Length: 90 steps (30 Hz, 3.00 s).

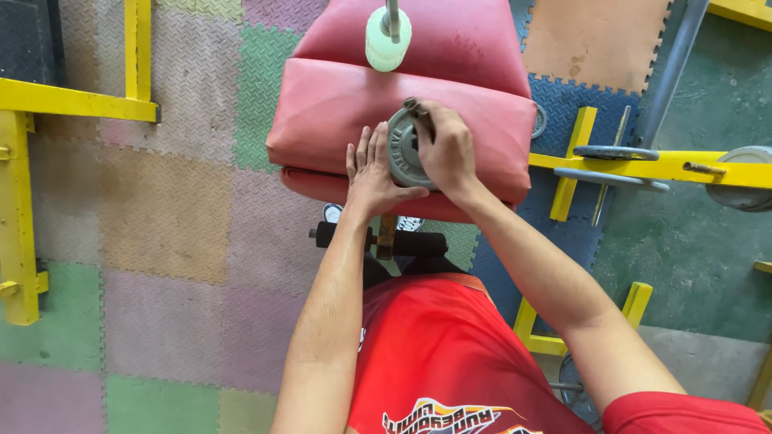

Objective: Cleaning gym weight plates by spraying them with solution and wiping them with a rag on a bench.

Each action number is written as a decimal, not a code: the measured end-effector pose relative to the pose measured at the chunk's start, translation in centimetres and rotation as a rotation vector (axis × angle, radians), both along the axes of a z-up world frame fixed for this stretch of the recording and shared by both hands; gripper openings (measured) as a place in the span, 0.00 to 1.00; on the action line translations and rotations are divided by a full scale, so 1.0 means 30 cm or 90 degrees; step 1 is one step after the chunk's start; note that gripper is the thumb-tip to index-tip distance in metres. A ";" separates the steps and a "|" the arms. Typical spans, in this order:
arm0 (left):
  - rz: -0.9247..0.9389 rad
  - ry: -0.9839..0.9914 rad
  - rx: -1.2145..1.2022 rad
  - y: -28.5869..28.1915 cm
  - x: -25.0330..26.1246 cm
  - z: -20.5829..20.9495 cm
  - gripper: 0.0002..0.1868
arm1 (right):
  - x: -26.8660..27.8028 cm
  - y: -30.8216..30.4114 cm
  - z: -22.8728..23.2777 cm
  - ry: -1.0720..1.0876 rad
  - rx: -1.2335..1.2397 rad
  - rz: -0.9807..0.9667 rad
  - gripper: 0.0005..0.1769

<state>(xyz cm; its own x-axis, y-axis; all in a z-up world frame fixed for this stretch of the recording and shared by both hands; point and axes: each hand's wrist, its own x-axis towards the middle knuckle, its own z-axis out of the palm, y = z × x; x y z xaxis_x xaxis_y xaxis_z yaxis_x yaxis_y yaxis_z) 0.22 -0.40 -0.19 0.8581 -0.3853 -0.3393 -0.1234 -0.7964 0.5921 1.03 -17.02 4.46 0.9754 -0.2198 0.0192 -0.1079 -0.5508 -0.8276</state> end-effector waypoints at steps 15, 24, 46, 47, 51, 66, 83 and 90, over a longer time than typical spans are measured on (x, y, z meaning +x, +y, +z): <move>0.009 -0.015 -0.006 -0.004 -0.012 -0.037 0.84 | -0.277 -0.175 -0.066 -0.081 -0.286 0.375 0.26; 0.008 -0.045 -0.003 0.007 -0.020 -0.070 0.86 | -0.028 -0.143 -0.167 -0.082 -0.288 0.294 0.27; -0.299 -0.304 0.128 -0.112 -0.035 0.026 0.51 | -0.293 -0.235 -0.111 -0.038 -0.308 -0.041 0.17; -0.310 -0.416 0.136 -0.104 -0.031 -0.023 0.39 | -0.303 -0.236 -0.123 -0.005 -0.301 -0.060 0.18; -0.352 -0.585 0.095 -0.080 -0.010 -0.111 0.24 | -0.334 -0.240 -0.193 0.004 -0.245 -0.058 0.21; 0.023 -0.107 -0.318 -0.042 0.102 0.298 0.16 | -0.357 -0.046 -0.103 0.053 -0.165 -0.018 0.26; -0.068 0.093 -0.529 -0.461 -0.282 0.371 0.17 | -0.748 -0.412 -0.115 -0.066 0.379 -0.318 0.16; -0.074 0.139 -0.565 -0.896 -0.437 0.345 0.15 | -0.917 -0.862 -0.100 -0.026 0.409 -0.352 0.19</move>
<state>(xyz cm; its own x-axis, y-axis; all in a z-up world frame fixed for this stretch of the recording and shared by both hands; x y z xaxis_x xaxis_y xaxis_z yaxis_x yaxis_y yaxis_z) -12.88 -27.28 10.16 0.7487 -0.6623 -0.0285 0.0124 -0.0291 0.9995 -26.48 -42.88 1.45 0.7259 -0.6449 -0.2392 -0.1861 0.1507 -0.9709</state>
